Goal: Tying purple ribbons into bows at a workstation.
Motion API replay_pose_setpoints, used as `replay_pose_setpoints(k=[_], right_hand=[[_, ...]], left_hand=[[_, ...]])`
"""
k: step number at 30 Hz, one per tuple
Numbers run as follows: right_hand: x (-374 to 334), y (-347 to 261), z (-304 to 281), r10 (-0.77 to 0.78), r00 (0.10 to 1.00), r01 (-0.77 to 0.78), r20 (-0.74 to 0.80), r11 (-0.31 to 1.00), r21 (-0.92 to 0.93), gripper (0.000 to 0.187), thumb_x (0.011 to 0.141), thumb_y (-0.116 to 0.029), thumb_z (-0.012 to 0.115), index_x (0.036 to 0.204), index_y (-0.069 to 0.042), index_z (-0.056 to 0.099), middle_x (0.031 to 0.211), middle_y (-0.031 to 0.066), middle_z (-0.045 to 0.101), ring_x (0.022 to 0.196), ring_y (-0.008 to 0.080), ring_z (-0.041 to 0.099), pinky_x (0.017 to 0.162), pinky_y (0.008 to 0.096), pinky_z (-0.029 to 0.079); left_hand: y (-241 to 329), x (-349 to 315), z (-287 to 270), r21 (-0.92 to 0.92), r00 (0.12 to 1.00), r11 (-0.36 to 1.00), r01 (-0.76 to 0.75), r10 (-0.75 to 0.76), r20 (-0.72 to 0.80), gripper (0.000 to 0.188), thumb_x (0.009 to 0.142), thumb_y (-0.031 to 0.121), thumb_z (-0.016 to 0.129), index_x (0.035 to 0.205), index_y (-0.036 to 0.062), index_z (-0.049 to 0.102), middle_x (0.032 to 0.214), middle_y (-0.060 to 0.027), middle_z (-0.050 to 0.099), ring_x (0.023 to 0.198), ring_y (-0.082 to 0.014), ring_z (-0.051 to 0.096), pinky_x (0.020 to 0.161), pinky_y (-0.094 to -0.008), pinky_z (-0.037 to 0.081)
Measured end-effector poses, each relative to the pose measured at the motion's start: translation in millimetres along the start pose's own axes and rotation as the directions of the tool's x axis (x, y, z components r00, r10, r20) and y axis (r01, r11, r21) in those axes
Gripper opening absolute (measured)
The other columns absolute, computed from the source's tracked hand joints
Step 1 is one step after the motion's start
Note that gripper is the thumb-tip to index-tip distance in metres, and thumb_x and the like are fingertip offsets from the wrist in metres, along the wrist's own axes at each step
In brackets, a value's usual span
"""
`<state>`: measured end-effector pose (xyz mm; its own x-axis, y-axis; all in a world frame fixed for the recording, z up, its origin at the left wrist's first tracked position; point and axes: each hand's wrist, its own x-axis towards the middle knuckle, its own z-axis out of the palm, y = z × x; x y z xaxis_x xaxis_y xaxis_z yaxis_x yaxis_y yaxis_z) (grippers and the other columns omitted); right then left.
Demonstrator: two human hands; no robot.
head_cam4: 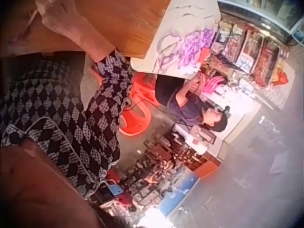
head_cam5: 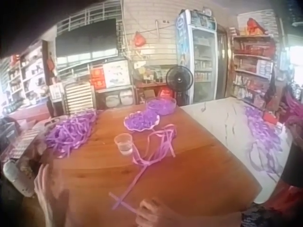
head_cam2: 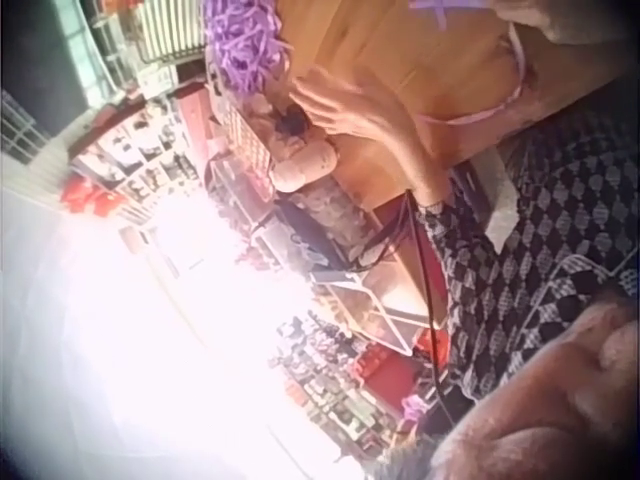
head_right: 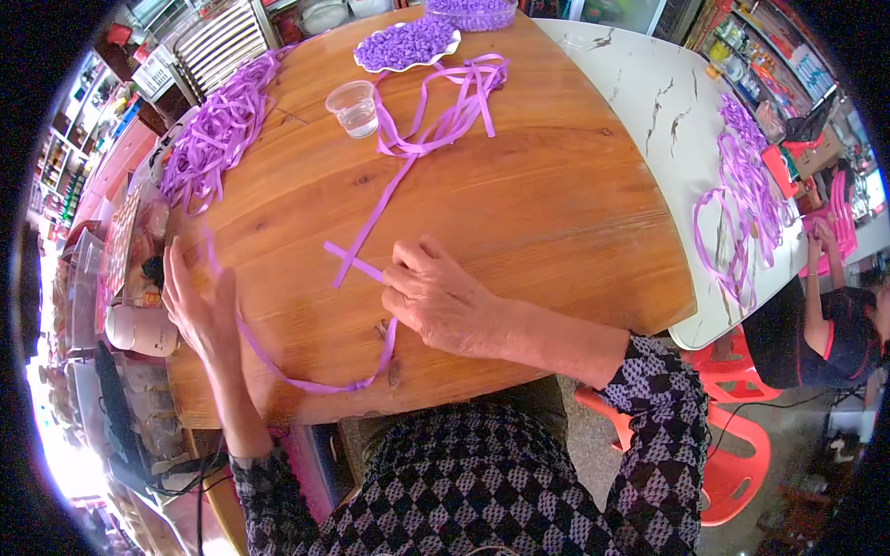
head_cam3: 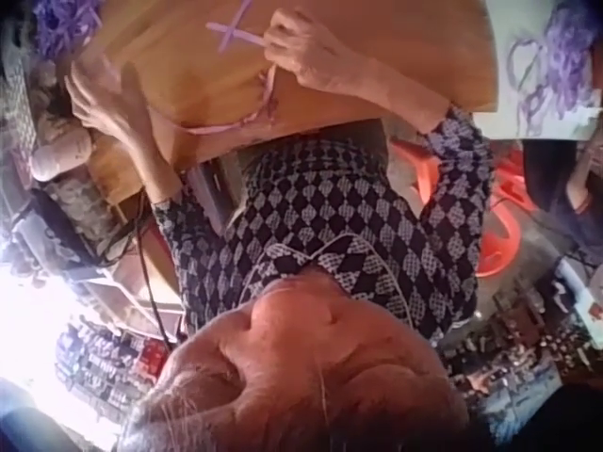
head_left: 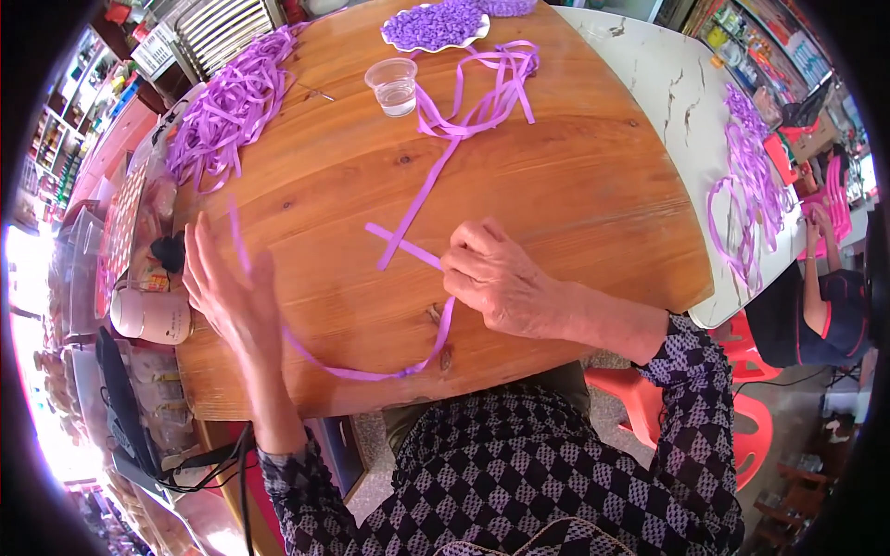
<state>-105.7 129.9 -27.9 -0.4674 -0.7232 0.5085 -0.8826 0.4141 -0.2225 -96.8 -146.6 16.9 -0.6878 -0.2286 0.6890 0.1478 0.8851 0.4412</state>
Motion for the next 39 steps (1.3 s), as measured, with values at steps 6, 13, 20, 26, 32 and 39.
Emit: replay_pose_setpoints(k=[6,13,20,26,32,39], right_hand=[[-6,-36,-29,0.123,0.992,-0.122,-0.005,0.989,0.084,0.012,0.061,-0.004,0.061,0.071,-0.006,0.055,0.074,0.0028,0.053,0.077,0.0207,0.048,0.066,0.0328,0.033],[-40,-33,-46,0.281,0.959,-0.275,0.026,0.91,0.31,0.018,0.065,-0.007,0.072,0.075,-0.009,0.058,0.067,0.0015,0.052,0.068,0.0189,0.05,0.066,0.0323,0.034],[-67,-33,-48,0.556,0.828,-0.446,-0.067,0.727,0.522,0.013,0.068,-0.007,0.072,0.077,-0.008,0.062,0.065,0.0023,0.053,0.067,0.0192,0.049,0.065,0.0327,0.035],[-63,-67,-32,0.307,0.938,-0.292,-0.158,0.95,0.111,0.026,0.058,-0.007,0.068,0.083,-0.008,0.063,0.068,-0.0004,0.05,0.069,0.0183,0.048,0.066,0.0351,0.034],[-50,-72,-48,0.211,0.936,-0.238,-0.281,0.969,-0.063,0.034,0.051,-0.01,0.065,0.086,-0.006,0.062,0.074,-0.0001,0.054,0.069,0.019,0.05,0.064,0.0358,0.035],[-52,-58,-41,0.337,0.863,-0.295,-0.377,0.941,0.168,0.019,0.064,-0.007,0.07,0.08,-0.004,0.06,0.075,0.0038,0.058,0.067,0.0228,0.054,0.062,0.0338,0.04]], left_hand=[[105,-81,-9,-0.552,0.697,0.654,0.517,0.053,0.715,0.047,0.079,0.006,0.064,0.121,-0.0012,0.046,0.105,-0.0099,0.056,0.098,-0.0196,0.054,0.084,-0.0306,0.043],[100,-74,-7,-0.162,0.165,0.259,0.952,0.011,0.986,0.013,0.083,0.013,0.063,0.08,0.0002,0.061,0.06,0.0037,0.05,0.05,-0.002,0.04,0.045,-0.0181,0.027],[83,-78,7,-0.332,0.355,-0.313,0.89,0.016,0.935,0.018,0.088,0.017,0.056,0.086,-0.0013,0.058,0.064,-0.0093,0.058,0.038,-0.0037,0.028,0.037,-0.0183,0.021],[100,-80,17,-0.327,0.419,-0.357,0.875,0.22,0.881,0.051,0.077,-0.007,0.052,0.126,0.0036,0.045,0.114,-0.0228,0.055,0.05,-0.0037,0.046,0.047,-0.0171,0.04],[119,-86,7,-0.253,0.241,0.011,0.967,0.269,0.932,0.063,0.071,-0.017,0.059,0.13,0.0004,0.041,0.12,-0.0123,0.053,0.109,-0.0154,0.051,0.094,-0.0281,0.042],[118,-98,9,-0.184,0.167,0.06,0.981,0.226,0.96,0.029,0.078,-0.006,0.063,0.106,-0.0033,0.057,0.093,-0.0016,0.061,0.076,-0.0051,0.053,0.066,-0.0186,0.044]])
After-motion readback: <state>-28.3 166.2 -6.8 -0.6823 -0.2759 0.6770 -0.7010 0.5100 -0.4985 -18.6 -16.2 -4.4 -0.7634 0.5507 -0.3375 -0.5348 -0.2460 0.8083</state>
